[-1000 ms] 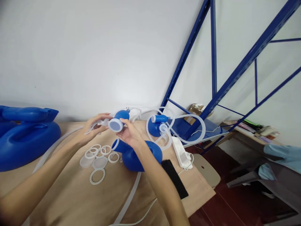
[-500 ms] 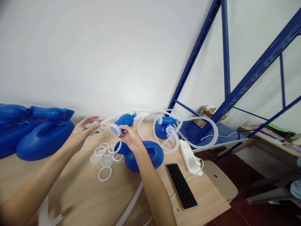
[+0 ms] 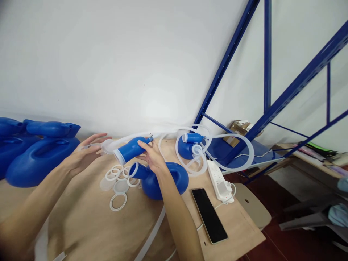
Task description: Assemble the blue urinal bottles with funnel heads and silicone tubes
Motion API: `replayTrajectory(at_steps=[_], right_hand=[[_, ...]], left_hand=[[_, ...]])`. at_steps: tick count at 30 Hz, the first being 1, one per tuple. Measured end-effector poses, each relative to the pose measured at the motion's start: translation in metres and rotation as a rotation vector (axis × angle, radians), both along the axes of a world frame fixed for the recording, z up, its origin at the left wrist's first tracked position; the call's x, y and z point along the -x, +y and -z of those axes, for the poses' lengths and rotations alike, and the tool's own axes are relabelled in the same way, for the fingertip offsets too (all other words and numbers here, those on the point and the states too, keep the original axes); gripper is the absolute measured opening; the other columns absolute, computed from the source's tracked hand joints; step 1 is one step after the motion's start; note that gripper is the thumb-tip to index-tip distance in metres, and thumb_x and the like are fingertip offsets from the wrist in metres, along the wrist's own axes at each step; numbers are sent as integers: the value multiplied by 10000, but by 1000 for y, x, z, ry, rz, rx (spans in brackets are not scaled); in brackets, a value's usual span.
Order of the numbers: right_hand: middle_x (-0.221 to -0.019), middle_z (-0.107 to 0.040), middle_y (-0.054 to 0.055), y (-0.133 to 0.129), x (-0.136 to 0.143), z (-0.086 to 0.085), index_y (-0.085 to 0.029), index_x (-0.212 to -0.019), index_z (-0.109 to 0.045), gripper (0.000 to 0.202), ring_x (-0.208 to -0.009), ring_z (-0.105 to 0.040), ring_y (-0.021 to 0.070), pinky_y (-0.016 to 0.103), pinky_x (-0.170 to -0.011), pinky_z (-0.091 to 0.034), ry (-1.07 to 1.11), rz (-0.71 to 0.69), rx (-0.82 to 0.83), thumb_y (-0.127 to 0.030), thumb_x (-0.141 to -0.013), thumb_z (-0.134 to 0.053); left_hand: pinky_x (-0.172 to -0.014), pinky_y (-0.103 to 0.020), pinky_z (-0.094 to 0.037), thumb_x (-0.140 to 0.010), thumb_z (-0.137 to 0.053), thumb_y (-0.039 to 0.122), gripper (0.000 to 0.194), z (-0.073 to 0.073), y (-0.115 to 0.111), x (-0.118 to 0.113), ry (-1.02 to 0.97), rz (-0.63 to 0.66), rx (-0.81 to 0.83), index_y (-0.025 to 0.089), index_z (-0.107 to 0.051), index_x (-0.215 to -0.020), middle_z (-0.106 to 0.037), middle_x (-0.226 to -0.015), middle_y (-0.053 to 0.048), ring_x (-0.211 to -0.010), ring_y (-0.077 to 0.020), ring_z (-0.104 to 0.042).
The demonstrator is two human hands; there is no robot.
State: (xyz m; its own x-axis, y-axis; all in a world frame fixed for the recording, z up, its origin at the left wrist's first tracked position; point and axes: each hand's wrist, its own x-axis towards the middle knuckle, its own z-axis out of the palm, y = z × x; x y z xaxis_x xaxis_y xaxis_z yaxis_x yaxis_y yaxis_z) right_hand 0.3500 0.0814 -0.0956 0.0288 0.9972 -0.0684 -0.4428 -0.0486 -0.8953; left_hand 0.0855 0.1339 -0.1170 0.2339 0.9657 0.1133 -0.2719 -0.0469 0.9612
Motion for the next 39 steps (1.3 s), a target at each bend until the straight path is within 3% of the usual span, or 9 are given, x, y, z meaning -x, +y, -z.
replayTrajectory(at_steps=[5,9,13,16,20,24,30,36,39], right_hand=[[-962,-712,-32,-1,3,-3,-277,-1024,-557,515,-810,-692,174,360,-744,-630,77,25,26,-360,-687,-937],[-926,-695,-21,-7,9,-11,-264,-998,-570,396,-827,-672,181,376,-769,-628,158,0,67,-427,-802,-874],[-834,-634,-26,-15,13,-18,-248,-907,-561,386,-781,-624,174,366,-753,-621,217,-50,114,-546,-870,-802],[-816,-620,-29,-18,11,-20,-244,-873,-560,435,-757,-605,166,333,-722,-599,201,-63,139,-603,-851,-803],[-803,-626,-31,-21,1,-22,-238,-847,-572,495,-733,-590,152,283,-676,-558,108,-32,83,-633,-767,-860],[-888,-706,18,-24,-18,-26,-239,-893,-666,494,-820,-651,183,287,-694,-540,-267,26,20,-708,-800,-793],[-413,-473,14,-26,-42,-26,-246,-498,-503,715,-491,-506,171,308,-565,-384,-834,126,-4,-794,-956,-500],[-414,-253,-76,-21,-50,-24,-264,-521,-350,691,-393,-223,81,270,-426,-168,-574,-57,-14,-782,-900,-603],[-499,-245,-98,-19,-49,-24,-253,-599,-360,647,-443,-171,64,233,-420,-109,-417,-166,16,-755,-880,-654]], left_hand=[[-1170,-541,-492,-630,-774,877,801,-31,-14,34,342,235,-314,376,-791,-1255,-573,-1606,-44,-1514,-466,-450],[-1120,-513,-518,-662,-842,745,707,-49,-40,24,933,21,-528,380,-772,-1263,-594,-1567,-44,-1368,-445,-593],[-853,-520,-604,-608,-814,838,815,-47,-66,-14,1179,-162,-582,348,-772,-1258,-563,-1575,-119,-1091,-472,-725],[-847,-563,-598,-594,-835,813,851,-37,-75,-42,1195,-232,-611,296,-763,-1266,-430,-1665,-186,-1088,-500,-718],[-939,-503,-599,-718,-823,543,706,-17,-73,-65,1048,-274,-641,245,-689,-1345,-344,-1678,-201,-1189,-418,-695],[-992,-476,-595,-751,-780,453,660,-7,-67,-69,929,-287,-665,251,-668,-1369,-357,-1618,-167,-1263,-377,-654],[-1014,-472,-593,-822,-774,390,609,-7,-68,-69,906,-310,-788,276,-648,-1407,-240,-1702,-135,-1188,-338,-678],[-1036,-506,-577,-847,-768,374,598,-7,-69,-70,937,-341,-868,298,-639,-1425,-196,-1729,-122,-1194,-362,-676],[-1110,-546,-525,-899,-734,410,578,-8,-68,-70,941,-395,-951,313,-623,-1458,-181,-1742,-114,-1405,-440,-536]])
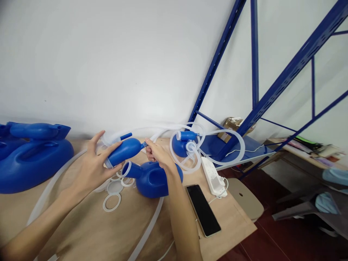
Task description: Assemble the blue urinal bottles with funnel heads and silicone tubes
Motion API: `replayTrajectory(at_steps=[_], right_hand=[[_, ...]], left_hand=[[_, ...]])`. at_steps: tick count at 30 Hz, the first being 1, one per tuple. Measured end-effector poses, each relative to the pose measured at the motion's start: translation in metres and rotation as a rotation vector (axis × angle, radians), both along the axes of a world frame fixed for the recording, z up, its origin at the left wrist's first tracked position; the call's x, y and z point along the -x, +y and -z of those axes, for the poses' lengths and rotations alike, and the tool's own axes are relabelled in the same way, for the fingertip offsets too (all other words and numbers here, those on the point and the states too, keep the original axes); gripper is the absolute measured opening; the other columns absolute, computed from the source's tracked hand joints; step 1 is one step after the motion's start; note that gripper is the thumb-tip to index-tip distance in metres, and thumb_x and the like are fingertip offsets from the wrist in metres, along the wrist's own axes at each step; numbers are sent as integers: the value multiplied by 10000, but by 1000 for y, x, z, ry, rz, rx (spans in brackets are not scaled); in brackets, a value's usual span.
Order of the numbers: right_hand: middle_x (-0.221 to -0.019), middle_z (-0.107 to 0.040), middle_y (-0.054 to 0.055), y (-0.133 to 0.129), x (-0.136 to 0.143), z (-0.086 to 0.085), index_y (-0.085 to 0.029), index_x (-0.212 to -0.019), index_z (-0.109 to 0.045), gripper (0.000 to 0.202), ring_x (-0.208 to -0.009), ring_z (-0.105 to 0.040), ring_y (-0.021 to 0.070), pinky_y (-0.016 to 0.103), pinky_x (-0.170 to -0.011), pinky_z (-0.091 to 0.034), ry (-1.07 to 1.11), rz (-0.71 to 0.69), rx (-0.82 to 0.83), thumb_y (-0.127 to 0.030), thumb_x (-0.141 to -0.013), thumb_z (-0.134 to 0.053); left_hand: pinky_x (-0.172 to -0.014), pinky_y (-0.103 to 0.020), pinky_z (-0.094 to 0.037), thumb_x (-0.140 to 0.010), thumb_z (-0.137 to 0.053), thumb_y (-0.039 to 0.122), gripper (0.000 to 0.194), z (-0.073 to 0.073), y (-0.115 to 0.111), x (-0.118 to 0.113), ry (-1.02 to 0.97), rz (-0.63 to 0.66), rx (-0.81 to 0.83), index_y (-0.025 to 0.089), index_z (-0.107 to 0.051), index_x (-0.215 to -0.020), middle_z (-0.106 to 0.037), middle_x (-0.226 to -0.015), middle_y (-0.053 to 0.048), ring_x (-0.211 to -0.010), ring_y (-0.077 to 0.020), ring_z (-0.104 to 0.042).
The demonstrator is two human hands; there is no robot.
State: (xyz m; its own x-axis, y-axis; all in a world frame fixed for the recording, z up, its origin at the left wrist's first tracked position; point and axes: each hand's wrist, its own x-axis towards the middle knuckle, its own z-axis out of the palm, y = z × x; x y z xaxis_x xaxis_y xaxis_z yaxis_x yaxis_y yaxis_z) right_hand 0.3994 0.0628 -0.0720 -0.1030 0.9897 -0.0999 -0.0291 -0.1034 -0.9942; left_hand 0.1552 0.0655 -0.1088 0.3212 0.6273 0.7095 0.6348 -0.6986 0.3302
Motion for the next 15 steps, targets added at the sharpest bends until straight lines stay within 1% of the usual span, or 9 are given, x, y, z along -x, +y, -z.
replayTrajectory(at_steps=[2,4,7,11,13,15], right_hand=[[-532,-266,-97,2,0,1,-247,-639,-373,619,-461,-179,64,218,-420,-100,69,-53,55,-741,-887,-652],[-552,-285,-94,4,1,2,-242,-666,-391,588,-472,-208,68,209,-424,-115,123,-73,92,-718,-901,-644],[-569,-313,-89,5,0,4,-228,-694,-439,536,-493,-250,72,203,-444,-155,165,-81,65,-664,-901,-672],[-597,-357,-79,4,-2,6,-211,-746,-535,502,-528,-292,80,215,-467,-184,164,-103,-29,-654,-843,-749],[-612,-383,-69,4,-3,7,-206,-763,-565,513,-546,-318,86,224,-478,-194,159,-123,-55,-672,-818,-772],[-622,-408,-58,5,-3,8,-203,-760,-574,532,-561,-346,91,230,-489,-199,162,-140,-86,-688,-801,-788]], left_hand=[[-1162,-568,-478,-914,-723,453,566,0,1,0,-6,-21,-36,318,-629,-1456,-195,-1741,-102,-1508,-469,-415],[-1177,-564,-465,-914,-722,483,563,0,2,1,-22,-36,-34,321,-637,-1447,-208,-1736,-93,-1532,-466,-378],[-1144,-539,-500,-893,-733,504,552,1,5,2,-59,-57,-4,309,-670,-1405,-247,-1714,-94,-1475,-445,-451],[-1061,-513,-560,-845,-750,533,540,0,8,4,-104,-84,82,278,-731,-1321,-345,-1648,-111,-1219,-373,-636],[-1021,-494,-584,-821,-760,567,567,-1,9,5,-128,-87,130,277,-747,-1308,-378,-1623,-108,-1121,-334,-670],[-959,-458,-612,-790,-775,602,605,-4,9,6,-155,-79,181,286,-756,-1305,-399,-1610,-94,-1083,-313,-682]])
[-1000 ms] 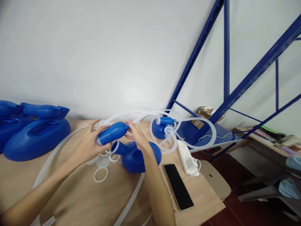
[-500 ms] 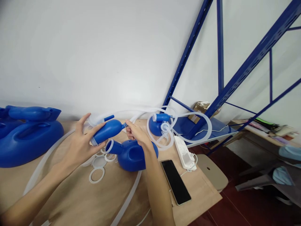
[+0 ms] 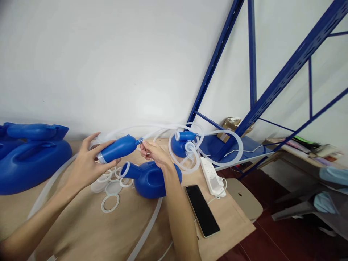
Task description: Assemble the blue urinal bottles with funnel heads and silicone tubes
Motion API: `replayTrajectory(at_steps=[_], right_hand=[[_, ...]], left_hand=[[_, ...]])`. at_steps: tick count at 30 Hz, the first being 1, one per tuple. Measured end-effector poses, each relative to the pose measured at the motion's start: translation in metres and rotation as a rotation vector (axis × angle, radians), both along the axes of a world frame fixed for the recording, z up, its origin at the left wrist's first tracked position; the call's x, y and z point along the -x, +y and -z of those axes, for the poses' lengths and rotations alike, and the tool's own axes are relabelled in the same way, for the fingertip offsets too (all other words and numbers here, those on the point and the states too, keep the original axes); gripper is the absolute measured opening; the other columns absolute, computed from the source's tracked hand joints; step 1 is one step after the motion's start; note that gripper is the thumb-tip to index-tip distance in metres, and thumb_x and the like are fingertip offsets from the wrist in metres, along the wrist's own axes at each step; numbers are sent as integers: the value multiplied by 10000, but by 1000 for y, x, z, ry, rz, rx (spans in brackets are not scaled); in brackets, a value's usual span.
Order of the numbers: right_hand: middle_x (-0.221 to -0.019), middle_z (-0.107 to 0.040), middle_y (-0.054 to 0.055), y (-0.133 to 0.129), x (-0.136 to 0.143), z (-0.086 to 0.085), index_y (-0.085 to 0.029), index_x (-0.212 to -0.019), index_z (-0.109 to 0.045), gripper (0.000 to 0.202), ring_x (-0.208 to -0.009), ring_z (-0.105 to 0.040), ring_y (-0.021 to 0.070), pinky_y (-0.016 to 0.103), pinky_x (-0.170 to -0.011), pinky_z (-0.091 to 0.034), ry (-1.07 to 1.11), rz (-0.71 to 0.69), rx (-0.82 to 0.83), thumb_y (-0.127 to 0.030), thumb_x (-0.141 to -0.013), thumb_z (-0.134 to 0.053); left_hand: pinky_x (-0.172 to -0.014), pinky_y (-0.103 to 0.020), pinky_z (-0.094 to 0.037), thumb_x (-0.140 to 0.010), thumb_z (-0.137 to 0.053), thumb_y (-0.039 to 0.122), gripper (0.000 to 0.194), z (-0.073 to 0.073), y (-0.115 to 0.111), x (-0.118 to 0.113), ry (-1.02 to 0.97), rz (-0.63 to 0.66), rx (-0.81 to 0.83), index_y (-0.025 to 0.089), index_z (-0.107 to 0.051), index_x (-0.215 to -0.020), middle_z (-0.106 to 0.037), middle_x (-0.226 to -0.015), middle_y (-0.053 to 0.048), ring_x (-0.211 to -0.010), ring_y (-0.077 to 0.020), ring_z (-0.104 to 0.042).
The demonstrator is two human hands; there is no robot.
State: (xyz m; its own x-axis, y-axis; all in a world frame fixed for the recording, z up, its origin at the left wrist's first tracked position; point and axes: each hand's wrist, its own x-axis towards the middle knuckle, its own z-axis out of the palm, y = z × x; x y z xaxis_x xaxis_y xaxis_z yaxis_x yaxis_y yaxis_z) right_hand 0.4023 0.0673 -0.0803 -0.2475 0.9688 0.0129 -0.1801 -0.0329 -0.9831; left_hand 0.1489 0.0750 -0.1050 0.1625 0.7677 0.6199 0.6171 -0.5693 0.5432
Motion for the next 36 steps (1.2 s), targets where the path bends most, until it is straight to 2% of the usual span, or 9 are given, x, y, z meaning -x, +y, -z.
replayTrajectory(at_steps=[6,10,13,19,22,25,28,32,36], right_hand=[[-612,-466,-45,7,2,7,-209,-752,-572,560,-574,-399,105,247,-507,-244,23,40,-60,-711,-763,-819],[-620,-490,-32,9,9,8,-209,-759,-581,544,-596,-429,114,252,-537,-288,50,88,-115,-705,-782,-804],[-593,-414,-60,10,13,6,-210,-750,-571,524,-563,-368,97,237,-517,-265,110,73,-69,-665,-782,-831],[-565,-325,-87,17,-4,5,-215,-732,-563,436,-512,-272,91,221,-451,-225,233,194,8,-528,-830,-850],[-594,-488,-46,16,-16,3,-203,-777,-608,379,-553,-446,108,211,-492,-339,223,256,49,-509,-896,-797],[-815,-698,35,15,-18,-3,-190,-941,-657,325,-740,-664,162,266,-637,-526,350,326,156,-499,-1032,-617],[-834,-695,29,22,-11,-10,-217,-962,-588,342,-758,-708,182,348,-687,-587,648,386,293,-463,-1118,-409],[-595,-461,-86,49,2,-18,-227,-886,-510,341,-411,-403,83,198,-450,-384,780,550,341,-383,-1140,-341],[-527,-294,-134,82,14,-26,-231,-825,-433,347,-356,-174,52,170,-371,-137,743,672,285,-335,-1141,-332]], left_hand=[[-768,-424,-640,-677,-838,668,714,-5,2,1,-86,19,225,321,-783,-1298,-418,-1627,-85,-866,-249,-704],[-845,-460,-634,-634,-857,694,721,-8,5,2,-125,5,316,346,-798,-1263,-492,-1572,-77,-1073,-356,-694],[-869,-471,-632,-636,-857,700,728,-9,7,5,-121,-1,334,349,-791,-1271,-494,-1561,-77,-1171,-392,-667],[-805,-426,-644,-707,-819,658,681,-8,2,8,-45,42,173,312,-785,-1293,-382,-1651,-84,-1040,-314,-703],[-813,-433,-649,-755,-794,679,670,-6,-2,2,-12,39,107,301,-775,-1308,-381,-1651,-98,-965,-283,-715],[-909,-464,-640,-826,-763,638,623,-1,-4,-2,52,58,-7,266,-760,-1326,-358,-1661,-134,-1027,-308,-721],[-966,-496,-625,-906,-717,508,526,3,-4,-1,192,93,-134,232,-729,-1354,-315,-1688,-176,-1109,-345,-719],[-992,-510,-615,-959,-667,377,466,0,-8,-1,336,87,-276,191,-685,-1386,-294,-1696,-228,-1253,-403,-676],[-1004,-513,-605,-945,-662,359,464,-4,-13,-13,296,49,-343,158,-682,-1362,-337,-1669,-251,-1283,-417,-660]])
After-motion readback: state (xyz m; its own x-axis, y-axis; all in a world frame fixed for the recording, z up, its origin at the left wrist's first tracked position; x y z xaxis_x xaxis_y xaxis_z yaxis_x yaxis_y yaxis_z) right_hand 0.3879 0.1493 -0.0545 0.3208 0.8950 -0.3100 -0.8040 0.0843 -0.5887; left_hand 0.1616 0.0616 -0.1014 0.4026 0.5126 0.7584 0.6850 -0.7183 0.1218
